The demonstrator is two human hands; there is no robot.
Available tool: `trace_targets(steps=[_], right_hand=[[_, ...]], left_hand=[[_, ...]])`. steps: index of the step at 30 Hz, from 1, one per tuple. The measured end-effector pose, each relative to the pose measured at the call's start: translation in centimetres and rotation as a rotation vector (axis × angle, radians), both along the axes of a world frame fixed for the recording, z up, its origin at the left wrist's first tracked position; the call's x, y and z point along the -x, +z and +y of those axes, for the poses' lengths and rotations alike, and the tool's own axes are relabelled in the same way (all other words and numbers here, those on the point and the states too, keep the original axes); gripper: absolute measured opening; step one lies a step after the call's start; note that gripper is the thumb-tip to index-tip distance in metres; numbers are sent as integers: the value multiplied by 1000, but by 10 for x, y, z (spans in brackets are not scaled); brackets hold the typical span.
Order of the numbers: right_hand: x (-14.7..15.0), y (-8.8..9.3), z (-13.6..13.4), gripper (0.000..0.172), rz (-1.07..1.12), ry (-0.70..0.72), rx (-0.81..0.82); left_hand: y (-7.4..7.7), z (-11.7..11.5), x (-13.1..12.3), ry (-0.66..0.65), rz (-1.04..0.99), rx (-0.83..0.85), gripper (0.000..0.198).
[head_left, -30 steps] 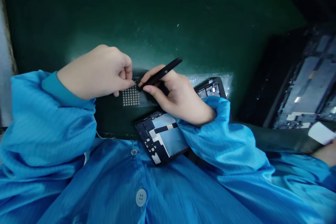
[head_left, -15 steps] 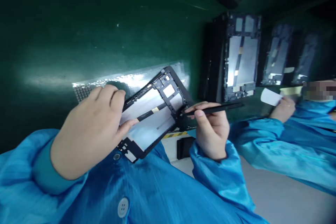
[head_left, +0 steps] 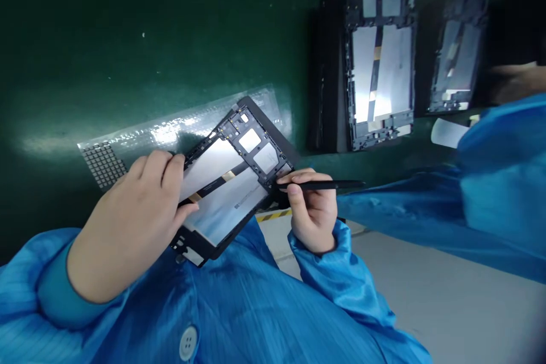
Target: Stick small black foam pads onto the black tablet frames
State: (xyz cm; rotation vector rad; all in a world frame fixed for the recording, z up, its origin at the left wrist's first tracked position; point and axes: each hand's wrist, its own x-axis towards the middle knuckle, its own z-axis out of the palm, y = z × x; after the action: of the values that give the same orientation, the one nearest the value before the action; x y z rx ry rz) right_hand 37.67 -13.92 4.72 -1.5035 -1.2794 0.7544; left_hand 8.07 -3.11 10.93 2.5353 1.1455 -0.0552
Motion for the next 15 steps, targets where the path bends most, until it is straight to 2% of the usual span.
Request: trace_targets(steps=[3,6,9,11,13,14,15], right_hand=[[2,2,2,17,-52,20,-35],[0,10,-1,23,-202,26,-76],[2,20,-19,16,-250,-121,-63],[12,23,-40,21,-207,-99,110],[33,23,-64,9,-84,32,367],[45,22,-76,14,-6,77,457],[56,21,-86,28,62,86,501]], left_hand=[[-1,0,2,-3,-10,9,58],[-4,2,6,1,-26,17,61],[-11,4,9,11,-51,7,60],[-17,1,8,18,-66,-15,60],[-22,-6,3,34,-93,-27,63],[-22,-11,0,46,-113,-29,64],[-22,-16,-3,66,-140,-20,64]])
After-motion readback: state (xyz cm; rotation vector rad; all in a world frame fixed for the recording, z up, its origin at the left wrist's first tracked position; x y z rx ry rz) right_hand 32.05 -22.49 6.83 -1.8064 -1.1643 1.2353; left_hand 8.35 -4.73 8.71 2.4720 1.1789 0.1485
